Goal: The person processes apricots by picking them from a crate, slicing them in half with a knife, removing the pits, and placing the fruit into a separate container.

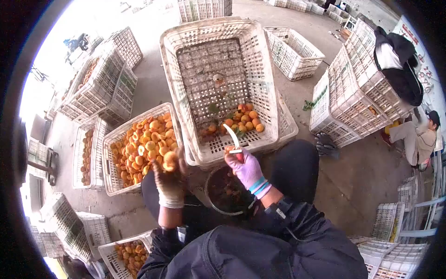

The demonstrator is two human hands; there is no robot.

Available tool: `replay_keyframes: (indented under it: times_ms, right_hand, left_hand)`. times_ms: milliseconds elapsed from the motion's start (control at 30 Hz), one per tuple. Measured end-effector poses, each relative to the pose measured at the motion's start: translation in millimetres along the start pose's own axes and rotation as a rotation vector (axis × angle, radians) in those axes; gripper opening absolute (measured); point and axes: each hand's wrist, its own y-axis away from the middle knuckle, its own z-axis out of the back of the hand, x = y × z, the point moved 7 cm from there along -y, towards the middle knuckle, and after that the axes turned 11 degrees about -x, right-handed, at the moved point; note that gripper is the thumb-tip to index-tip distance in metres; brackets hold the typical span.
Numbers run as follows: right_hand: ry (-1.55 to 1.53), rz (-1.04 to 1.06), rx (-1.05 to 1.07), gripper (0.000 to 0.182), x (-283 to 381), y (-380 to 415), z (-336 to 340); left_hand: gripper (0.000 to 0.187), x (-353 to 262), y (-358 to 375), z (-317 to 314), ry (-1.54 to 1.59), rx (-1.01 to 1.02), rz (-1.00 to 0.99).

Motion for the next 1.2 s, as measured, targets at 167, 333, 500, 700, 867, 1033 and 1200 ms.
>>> replay_keyframes:
  times_ms: [167, 333, 500, 700, 867, 1033, 1200]
  right_hand:
    - [0.215, -0.182, -0.091, 0.027, -25.6, -81.0, -0.4]
    - [0.609, -0.238, -0.038, 0.026, -78.7, -168.0, -33.4]
    - [0.737, -0.078, -0.063, 0.035, -173.8, -255.7, -46.1]
    - [1.189, -0.011, -0.01, 0.041, -225.6, -286.7, -58.7]
    - [1.445, 0.167, 0.324, 0.035, -237.0, -291.8, -68.6]
    - [0.506, -0.423, -0.041, 0.028, -178.1, -240.4, -63.3]
    - [0.259, -0.249, -0.058, 0.037, -89.9, -160.5, -56.6]
  left_hand:
    - [0.061, -78.6, -13.0, 21.3, 0.607, 0.03, -0.068]
    - [0.054, -74.1, -17.3, 36.3, 0.223, -0.109, -0.2]
    - [0.044, -68.1, -20.7, 32.9, 0.02, -0.266, -0.231]
    - [0.043, -68.4, -22.8, 48.7, -0.097, -0.476, -0.273]
    - [0.044, -60.8, -25.6, 43.0, -0.203, -0.446, -0.219]
    - [0.045, -56.4, -28.9, 29.9, -0.588, -0.331, -0.276]
    - [0.043, -27.8, -27.0, 26.4, -1.011, -0.331, -0.143]
